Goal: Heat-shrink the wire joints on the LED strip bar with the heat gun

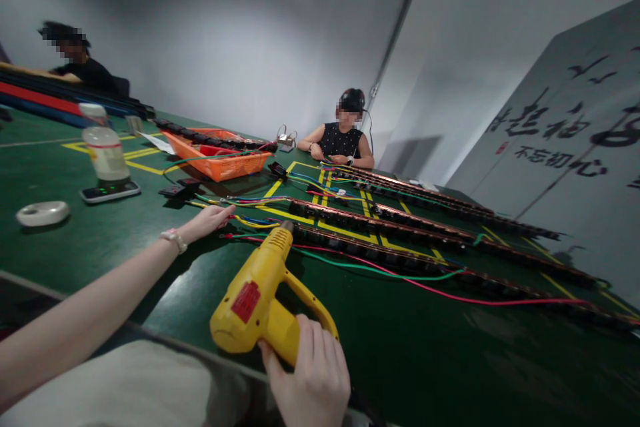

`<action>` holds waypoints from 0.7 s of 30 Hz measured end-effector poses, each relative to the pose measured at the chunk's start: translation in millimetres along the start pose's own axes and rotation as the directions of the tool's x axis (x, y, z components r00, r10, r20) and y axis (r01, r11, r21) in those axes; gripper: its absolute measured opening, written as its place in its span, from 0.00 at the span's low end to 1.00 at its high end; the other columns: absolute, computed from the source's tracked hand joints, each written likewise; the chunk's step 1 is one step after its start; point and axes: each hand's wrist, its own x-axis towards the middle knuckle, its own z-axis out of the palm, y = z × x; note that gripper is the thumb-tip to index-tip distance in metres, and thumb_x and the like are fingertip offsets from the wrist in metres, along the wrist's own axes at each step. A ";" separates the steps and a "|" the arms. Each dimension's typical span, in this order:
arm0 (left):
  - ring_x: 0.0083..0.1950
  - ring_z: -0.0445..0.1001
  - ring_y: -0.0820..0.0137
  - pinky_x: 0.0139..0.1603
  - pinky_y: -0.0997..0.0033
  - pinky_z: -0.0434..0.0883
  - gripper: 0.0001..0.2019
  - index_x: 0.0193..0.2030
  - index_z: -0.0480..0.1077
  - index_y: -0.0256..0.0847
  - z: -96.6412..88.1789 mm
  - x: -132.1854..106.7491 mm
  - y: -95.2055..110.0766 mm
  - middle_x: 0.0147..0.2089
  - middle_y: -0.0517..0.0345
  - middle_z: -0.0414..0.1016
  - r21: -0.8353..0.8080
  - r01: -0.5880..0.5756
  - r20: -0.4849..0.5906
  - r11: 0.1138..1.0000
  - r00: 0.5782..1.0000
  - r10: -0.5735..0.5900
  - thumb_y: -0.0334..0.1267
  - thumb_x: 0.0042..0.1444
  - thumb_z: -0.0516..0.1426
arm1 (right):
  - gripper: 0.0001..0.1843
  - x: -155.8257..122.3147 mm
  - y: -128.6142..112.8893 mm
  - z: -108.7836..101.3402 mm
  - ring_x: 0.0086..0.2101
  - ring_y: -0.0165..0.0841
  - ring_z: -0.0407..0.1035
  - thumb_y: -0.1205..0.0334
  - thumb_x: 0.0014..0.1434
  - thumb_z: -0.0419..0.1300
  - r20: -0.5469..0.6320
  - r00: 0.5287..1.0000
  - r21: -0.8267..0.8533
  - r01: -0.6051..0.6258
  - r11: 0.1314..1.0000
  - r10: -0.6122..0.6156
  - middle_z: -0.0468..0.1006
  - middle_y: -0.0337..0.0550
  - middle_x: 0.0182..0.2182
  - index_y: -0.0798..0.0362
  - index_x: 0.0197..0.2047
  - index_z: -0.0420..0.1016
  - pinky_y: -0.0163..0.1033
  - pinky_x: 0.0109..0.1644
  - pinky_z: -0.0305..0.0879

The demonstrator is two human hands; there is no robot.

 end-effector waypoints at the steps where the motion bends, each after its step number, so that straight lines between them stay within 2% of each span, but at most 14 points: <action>1: 0.19 0.56 0.74 0.24 0.71 0.53 0.31 0.15 0.55 0.41 -0.2 -0.1 0.3 0.16 0.61 0.59 0.005 -0.001 -0.003 1.000 1.000 0.001 0.68 0.52 0.43 | 0.25 0.1 0.1 0.0 0.32 0.38 0.69 0.43 0.59 0.55 -0.003 1.000 -0.004 -0.001 1.000 0.001 0.77 0.47 0.32 0.60 0.44 0.70 0.42 0.40 0.60; 12: 0.19 0.56 0.73 0.26 0.69 0.54 0.33 0.14 0.56 0.41 1.1 3.2 -1.7 0.15 0.60 0.59 0.017 0.021 -0.015 1.000 1.000 -0.021 0.70 0.51 0.40 | 0.28 -2.7 1.1 5.8 0.32 0.37 0.69 0.39 0.61 0.50 -0.025 1.000 0.016 0.002 1.000 -0.002 0.76 0.47 0.31 0.59 0.43 0.70 0.41 0.40 0.61; 16: 0.19 0.57 0.72 0.26 0.69 0.54 0.34 0.14 0.57 0.41 2.6 5.2 -5.8 0.15 0.59 0.60 0.034 0.039 -0.036 0.999 0.999 -0.038 0.69 0.52 0.40 | 0.29 -6.7 -8.7 10.2 0.33 0.38 0.69 0.39 0.60 0.51 -0.023 0.999 0.060 -0.033 0.998 0.034 0.76 0.48 0.33 0.59 0.44 0.70 0.43 0.41 0.61; 21: 0.19 0.58 0.72 0.26 0.70 0.54 0.33 0.15 0.58 0.41 5.3 8.6 -10.0 0.15 0.59 0.61 0.000 0.055 -0.046 0.998 0.997 -0.055 0.68 0.54 0.39 | 0.28 -5.2 -29.5 18.3 0.33 0.39 0.68 0.40 0.61 0.50 -0.024 0.999 0.095 -0.021 0.995 0.024 0.75 0.49 0.33 0.58 0.44 0.70 0.44 0.40 0.60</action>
